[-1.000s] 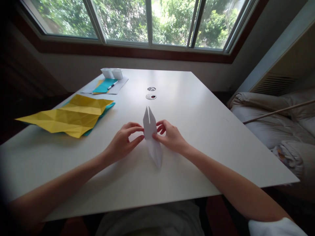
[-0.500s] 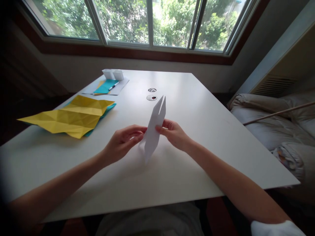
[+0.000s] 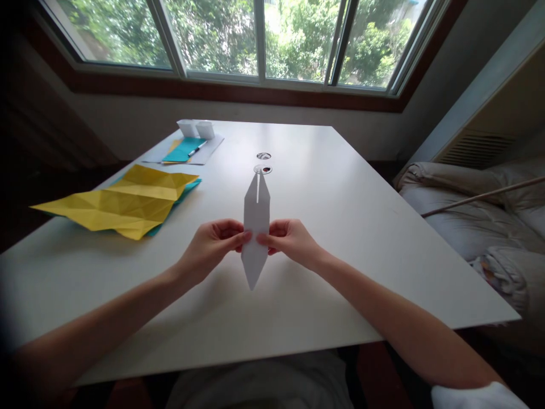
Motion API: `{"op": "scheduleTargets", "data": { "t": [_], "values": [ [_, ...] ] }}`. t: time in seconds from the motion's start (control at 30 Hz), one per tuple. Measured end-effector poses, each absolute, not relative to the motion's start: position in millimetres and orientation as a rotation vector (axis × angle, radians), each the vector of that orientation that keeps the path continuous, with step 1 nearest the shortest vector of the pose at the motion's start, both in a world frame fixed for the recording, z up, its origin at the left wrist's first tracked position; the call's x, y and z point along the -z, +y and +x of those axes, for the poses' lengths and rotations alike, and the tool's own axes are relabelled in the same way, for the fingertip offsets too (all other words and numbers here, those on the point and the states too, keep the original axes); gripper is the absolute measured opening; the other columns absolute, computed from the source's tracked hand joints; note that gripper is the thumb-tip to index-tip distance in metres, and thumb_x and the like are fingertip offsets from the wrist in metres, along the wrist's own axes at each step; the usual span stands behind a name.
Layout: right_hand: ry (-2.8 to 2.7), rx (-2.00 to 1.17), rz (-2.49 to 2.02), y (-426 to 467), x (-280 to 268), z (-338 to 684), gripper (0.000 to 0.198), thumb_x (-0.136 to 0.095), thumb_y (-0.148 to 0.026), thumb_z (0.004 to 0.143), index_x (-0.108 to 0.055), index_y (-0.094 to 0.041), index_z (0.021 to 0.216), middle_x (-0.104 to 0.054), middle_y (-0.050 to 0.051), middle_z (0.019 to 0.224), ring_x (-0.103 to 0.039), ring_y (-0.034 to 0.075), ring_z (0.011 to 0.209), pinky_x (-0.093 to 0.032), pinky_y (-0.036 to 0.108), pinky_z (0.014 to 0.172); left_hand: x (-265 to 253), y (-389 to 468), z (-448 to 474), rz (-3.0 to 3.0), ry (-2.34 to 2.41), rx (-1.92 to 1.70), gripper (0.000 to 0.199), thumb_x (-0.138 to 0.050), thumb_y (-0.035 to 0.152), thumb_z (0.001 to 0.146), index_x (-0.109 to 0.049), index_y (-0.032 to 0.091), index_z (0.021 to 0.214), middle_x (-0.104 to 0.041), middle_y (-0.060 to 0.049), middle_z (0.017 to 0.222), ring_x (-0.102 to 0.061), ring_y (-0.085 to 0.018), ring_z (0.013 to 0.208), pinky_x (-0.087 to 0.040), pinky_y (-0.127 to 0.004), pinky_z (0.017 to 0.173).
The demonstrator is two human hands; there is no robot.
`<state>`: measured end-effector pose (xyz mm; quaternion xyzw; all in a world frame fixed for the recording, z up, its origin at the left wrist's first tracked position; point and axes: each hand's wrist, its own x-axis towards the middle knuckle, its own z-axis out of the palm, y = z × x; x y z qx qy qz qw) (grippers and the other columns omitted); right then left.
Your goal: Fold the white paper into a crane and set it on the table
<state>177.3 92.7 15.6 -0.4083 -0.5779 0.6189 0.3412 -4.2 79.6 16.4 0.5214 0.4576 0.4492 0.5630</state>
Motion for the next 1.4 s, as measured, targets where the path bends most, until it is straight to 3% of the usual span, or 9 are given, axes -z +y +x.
{"op": "scheduleTargets", "data": {
  "t": [0.27,0.53,0.8,1.07,1.4],
  "values": [
    [-1.545,-1.593,-1.098,94,-14,178,0.025,-0.073,-0.034,0.064,-0.063,-0.012,0.071,-0.064,0.001,0.065,-0.058,0.01,0.06,-0.047,0.022,0.054,-15,80,-7,1.226,1.057,-0.994,0.025,-0.072,0.034,0.066,-0.062,0.012,0.072,-0.064,-0.002,0.065,-0.057,-0.011,0.06,-0.045,-0.022,0.057],
    [-1.589,-1.751,-1.104,96,-17,183,0.036,-0.066,-0.045,0.071,-0.066,-0.014,0.089,-0.068,0.005,0.082,-0.063,0.014,0.072,-0.052,0.026,0.064,-12,82,-7,1.23,1.032,-1.086,0.025,-0.072,0.034,0.066,-0.062,0.012,0.073,-0.062,-0.001,0.062,-0.056,-0.01,0.056,-0.047,-0.022,0.056],
    [-1.655,-1.743,-1.106,91,-14,177,0.037,-0.069,-0.041,0.068,-0.069,-0.012,0.091,-0.067,0.005,0.078,-0.06,0.013,0.066,-0.049,0.024,0.055,-9,82,-5,1.085,1.05,-1.115,0.027,-0.074,0.035,0.064,-0.059,0.013,0.068,-0.064,0.0,0.061,-0.058,-0.01,0.055,-0.049,-0.023,0.058],
    [-1.457,-1.822,-1.14,88,-10,171,0.04,-0.073,-0.044,0.062,-0.068,-0.013,0.086,-0.065,0.006,0.08,-0.058,0.015,0.071,-0.042,0.023,0.056,-10,80,-4,1.135,1.08,-1.173,0.025,-0.074,0.032,0.065,-0.059,0.012,0.065,-0.061,0.001,0.053,-0.055,-0.007,0.05,-0.041,-0.016,0.049],
    [-1.509,-1.803,-1.081,87,-15,168,0.026,-0.072,-0.036,0.064,-0.065,-0.012,0.07,-0.058,0.0,0.058,-0.051,0.01,0.054,-0.038,0.022,0.051,-9,76,2,1.024,1.011,-1.237,0.026,-0.077,0.03,0.061,-0.059,0.013,0.063,-0.061,0.002,0.054,-0.056,-0.009,0.051,-0.046,-0.022,0.056]
  ]
}}
